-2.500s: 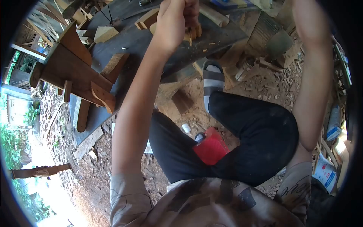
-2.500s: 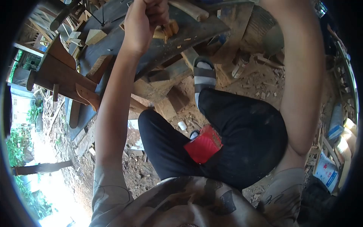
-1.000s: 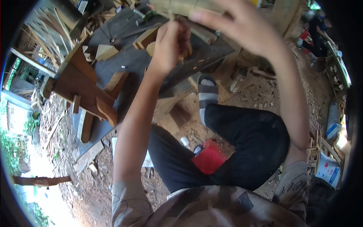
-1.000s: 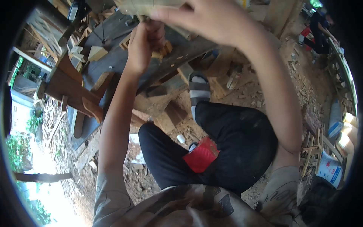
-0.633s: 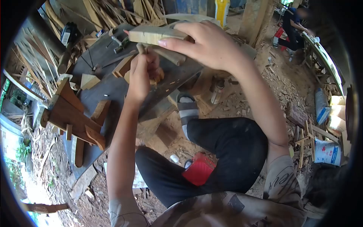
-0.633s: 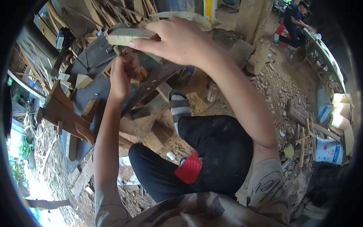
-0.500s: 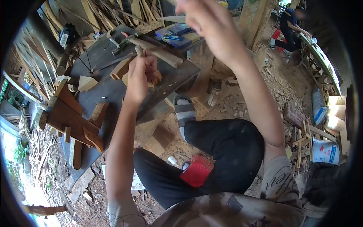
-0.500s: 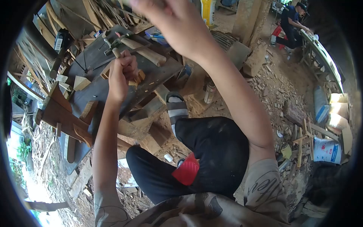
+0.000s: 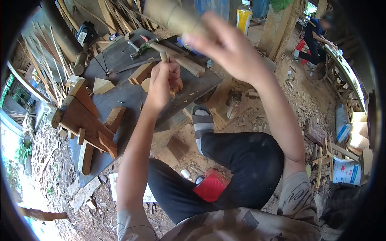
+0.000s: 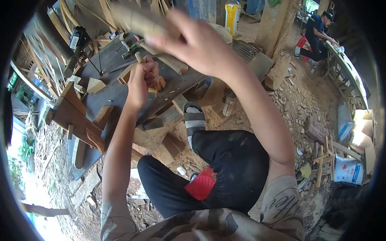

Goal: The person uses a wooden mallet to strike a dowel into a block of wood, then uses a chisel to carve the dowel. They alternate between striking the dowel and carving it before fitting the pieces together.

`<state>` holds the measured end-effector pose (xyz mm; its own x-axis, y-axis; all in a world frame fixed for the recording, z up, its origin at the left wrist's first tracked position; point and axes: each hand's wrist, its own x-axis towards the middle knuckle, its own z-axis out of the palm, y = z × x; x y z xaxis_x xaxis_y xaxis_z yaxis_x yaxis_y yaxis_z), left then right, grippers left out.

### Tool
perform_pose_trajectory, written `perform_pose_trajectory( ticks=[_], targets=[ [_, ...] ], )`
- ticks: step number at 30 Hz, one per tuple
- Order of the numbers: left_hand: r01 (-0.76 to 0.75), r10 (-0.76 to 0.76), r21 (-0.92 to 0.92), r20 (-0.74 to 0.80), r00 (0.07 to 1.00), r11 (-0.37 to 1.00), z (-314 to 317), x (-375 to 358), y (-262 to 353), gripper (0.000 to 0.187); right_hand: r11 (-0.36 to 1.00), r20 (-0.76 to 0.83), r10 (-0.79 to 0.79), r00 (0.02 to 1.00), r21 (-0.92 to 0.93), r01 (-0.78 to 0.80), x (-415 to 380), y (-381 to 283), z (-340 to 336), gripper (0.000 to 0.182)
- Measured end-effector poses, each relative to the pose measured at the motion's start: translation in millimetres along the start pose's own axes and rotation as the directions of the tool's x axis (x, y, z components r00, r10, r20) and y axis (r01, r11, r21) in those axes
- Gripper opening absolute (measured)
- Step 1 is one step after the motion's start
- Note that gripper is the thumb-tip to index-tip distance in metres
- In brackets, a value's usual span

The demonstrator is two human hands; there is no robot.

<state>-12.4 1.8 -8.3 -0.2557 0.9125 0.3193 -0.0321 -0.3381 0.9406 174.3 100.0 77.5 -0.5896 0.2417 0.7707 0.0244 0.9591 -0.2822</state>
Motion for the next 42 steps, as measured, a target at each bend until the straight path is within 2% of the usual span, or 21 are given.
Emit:
perform_pose_trajectory(
  ticks=[1,4,5,8,10,11,12,15,18,20,21,22,24,27,30,31,32,34,35,40,42],
  targets=[
    [0.008,-0.008,0.003,-0.014,1.0,1.0,0.5,-1.0,0.9,0.027,0.994,0.145,-0.009,0.989,-0.107,0.025,-6.3,0.9,-0.2,0.055],
    [0.014,-0.014,-0.002,-0.028,1.0,1.0,0.8,-1.5,1.5,0.024,0.991,0.206,0.121,0.971,0.029,-0.129,-2.2,-8.1,-12.7,0.047],
    [0.01,-0.01,-0.008,-0.008,1.0,1.0,-2.9,0.1,-0.4,0.021,0.985,0.03,0.08,0.996,0.153,-0.084,0.7,-11.9,-12.2,0.046],
    [-0.001,0.002,-0.011,0.01,1.0,1.0,-8.9,1.0,-4.5,0.021,0.849,-0.021,0.095,0.995,0.523,-0.07,8.4,-26.9,-21.5,0.049],
    [0.0,0.001,-0.01,0.026,1.0,1.0,-7.6,-0.1,-4.0,0.022,0.994,0.179,0.096,0.979,0.041,-0.105,-3.8,-12.2,-12.2,0.052],
    [0.016,-0.016,-0.009,0.02,1.0,1.0,-6.0,-0.8,-2.8,0.023,0.974,0.269,0.129,0.954,-0.215,-0.071,-6.7,-6.1,-9.4,0.053],
    [0.03,-0.03,-0.008,0.012,0.999,1.0,-5.1,-2.3,-1.5,0.023,0.946,0.379,0.246,0.892,-0.294,-0.136,-6.0,-9.1,-10.8,0.054],
    [-0.002,0.001,0.03,0.019,1.0,1.0,-4.6,-1.8,-0.6,0.024,0.997,0.128,0.06,0.99,0.034,-0.065,1.9,-10.1,-13.8,0.05],
    [0.001,-0.002,0.029,0.019,1.0,1.0,-5.6,-2.6,-2.4,0.024,0.928,-0.102,0.083,0.991,0.37,-0.04,3.5,-22.8,-12.4,0.05],
    [0.02,-0.02,0.007,0.021,1.0,1.0,-3.9,-2.1,-1.6,0.024,0.926,-0.127,0.088,0.988,0.377,-0.034,-0.6,-10.7,0.8,0.056],
    [0.025,-0.025,0.018,0.007,1.0,1.0,-2.4,-3.0,-0.7,0.024,0.997,0.136,0.081,0.987,-0.015,-0.079,-3.2,-14.8,-14.7,0.052],
    [0.024,-0.024,0.009,0.009,1.0,1.0,-0.9,-1.5,0.0,0.025,0.969,0.353,0.197,0.915,-0.211,-0.127,-4.9,-11.3,-17.3,0.053],
    [0.034,-0.034,-0.01,-0.003,0.999,0.999,-2.1,-3.0,-3.6,0.025,0.977,0.24,0.108,0.965,-0.207,-0.058,-5.4,-5.1,-10.2,0.056],
    [0.01,-0.01,0.023,0.019,1.0,1.0,-7.9,-3.3,-6.8,0.026,0.986,0.001,0.078,0.997,0.147,-0.078,2.3,-17.0,-16.0,0.059],
    [0.025,-0.021,0.067,-0.057,0.998,0.997,1.5,-5.6,1.2,0.031,0.918,0.11,0.104,0.989,0.373,-0.138,-1.6,-21.5,-7.4,0.047],
    [0.022,-0.017,0.084,-0.062,0.998,0.996,-1.0,-6.9,-3.9,0.033,0.985,0.2,0.103,0.974,0.114,-0.128,-1.7,-22.9,-9.9,0.049],
    [0.009,-0.002,0.1,-0.07,0.998,0.995,-4.9,-4.5,-8.0,0.035,0.966,0.44,0.252,0.862,-0.171,-0.195,-1.5,-28.5,-20.4,0.055],
    [0.001,0.004,0.112,-0.042,0.999,0.994,-5.2,-3.1,-12.1,0.039,0.964,0.32,0.118,0.94,-0.265,-0.03,-6.5,-21.7,-16.0,0.06],
    [-0.021,0.016,0.087,0.056,0.998,0.996,-9.1,0.2,-15.6,0.035,0.979,0.263,0.096,0.96,-0.198,-0.044,-4.3,-20.1,-19.3,0.06],
    [-0.013,0.012,0.018,0.043,0.999,1.0,-8.6,0.5,-13.4,0.028,0.99,0.021,0.029,0.999,0.139,-0.032,-1.2,-15.8,-7.6,0.062],
    [-0.015,0.014,0.023,0.03,0.999,1.0,-8.6,-0.1,-14.7,0.029,0.973,0.353,0.225,0.908,-0.134,-0.189,-6.5,-17.6,-10.9,0.067]
  ],
)
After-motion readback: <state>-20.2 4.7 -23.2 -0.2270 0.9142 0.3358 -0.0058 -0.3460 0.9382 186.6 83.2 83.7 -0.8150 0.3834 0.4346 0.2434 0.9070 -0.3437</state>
